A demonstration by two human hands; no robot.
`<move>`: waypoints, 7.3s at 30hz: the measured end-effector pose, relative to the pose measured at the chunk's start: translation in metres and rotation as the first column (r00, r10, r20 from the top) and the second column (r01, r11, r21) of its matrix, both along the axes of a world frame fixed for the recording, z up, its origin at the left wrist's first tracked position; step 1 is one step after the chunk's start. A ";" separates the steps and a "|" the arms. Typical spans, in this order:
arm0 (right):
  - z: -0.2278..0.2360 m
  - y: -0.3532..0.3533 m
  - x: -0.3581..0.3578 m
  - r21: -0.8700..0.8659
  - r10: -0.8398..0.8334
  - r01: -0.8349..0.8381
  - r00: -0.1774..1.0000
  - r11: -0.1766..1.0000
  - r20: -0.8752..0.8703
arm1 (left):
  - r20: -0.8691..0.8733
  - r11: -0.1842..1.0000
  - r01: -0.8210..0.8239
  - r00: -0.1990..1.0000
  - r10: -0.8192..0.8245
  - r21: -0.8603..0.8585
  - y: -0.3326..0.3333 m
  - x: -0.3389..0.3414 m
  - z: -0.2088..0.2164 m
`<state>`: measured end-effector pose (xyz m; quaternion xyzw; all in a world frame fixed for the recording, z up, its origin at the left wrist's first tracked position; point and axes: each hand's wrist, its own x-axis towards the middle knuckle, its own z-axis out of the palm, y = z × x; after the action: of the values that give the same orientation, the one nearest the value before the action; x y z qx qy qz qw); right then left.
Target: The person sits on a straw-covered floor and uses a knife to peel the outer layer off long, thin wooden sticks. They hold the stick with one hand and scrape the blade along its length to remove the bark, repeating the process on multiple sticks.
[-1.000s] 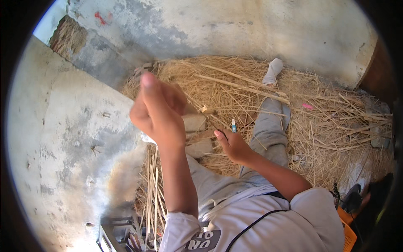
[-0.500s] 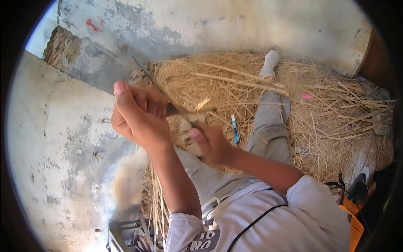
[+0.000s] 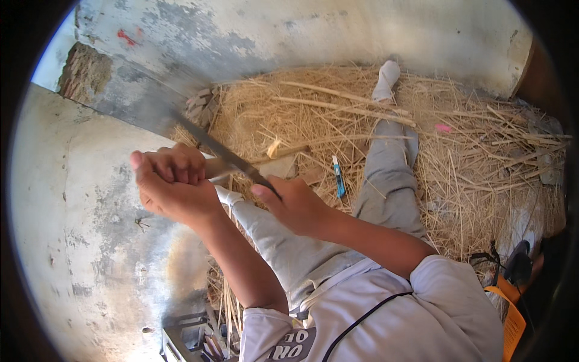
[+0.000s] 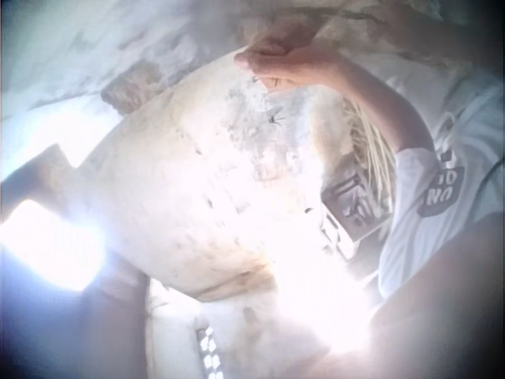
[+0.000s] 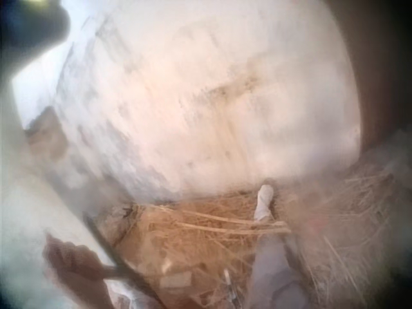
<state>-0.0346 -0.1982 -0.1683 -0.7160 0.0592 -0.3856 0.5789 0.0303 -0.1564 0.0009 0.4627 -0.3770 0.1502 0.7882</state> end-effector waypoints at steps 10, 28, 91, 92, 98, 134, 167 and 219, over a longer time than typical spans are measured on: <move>-0.123 -0.043 0.037 0.526 0.410 -0.172 0.831 0.833 -0.377 | -0.051 0.961 0.273 0.961 -0.271 0.035 0.013 -0.004 -0.010; -0.131 -0.037 0.055 0.869 0.648 -0.174 0.735 0.464 -0.199 | -0.164 0.999 0.051 0.985 -0.050 0.002 0.038 0.036 0.016; -0.303 -0.054 0.072 0.238 0.207 -0.015 0.550 0.971 -0.809 | -0.136 0.981 -0.174 0.977 0.162 -0.082 0.067 0.043 0.005; -0.306 -0.054 0.073 0.245 0.214 -0.013 0.531 0.969 -0.820 | -0.131 0.982 -0.172 0.978 0.161 -0.082 0.067 0.042 0.004; -0.311 -0.053 0.072 0.193 0.156 0.001 0.587 0.981 -0.794 | -0.093 0.986 -0.150 0.985 0.143 -0.068 0.066 0.038 0.001; -0.128 -0.032 0.071 0.292 0.332 -0.196 0.767 0.936 -0.549 | -0.033 0.990 -0.134 0.991 0.133 -0.043 0.055 0.058 0.005; -0.166 -0.051 0.031 0.092 0.160 -0.141 0.615 0.986 -0.772 | 0.079 0.996 -0.031 0.997 0.024 0.085 0.103 0.048 0.108; -0.204 -0.041 0.035 0.121 0.142 -0.080 0.692 0.989 -0.707 | -0.002 0.935 -0.355 0.935 0.355 -0.029 0.069 0.055 0.099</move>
<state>0.0000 -0.2387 -0.3728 -0.7875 0.2511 -0.0396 0.5614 0.0854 -0.0869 0.1000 0.5114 -0.2866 0.2962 0.7540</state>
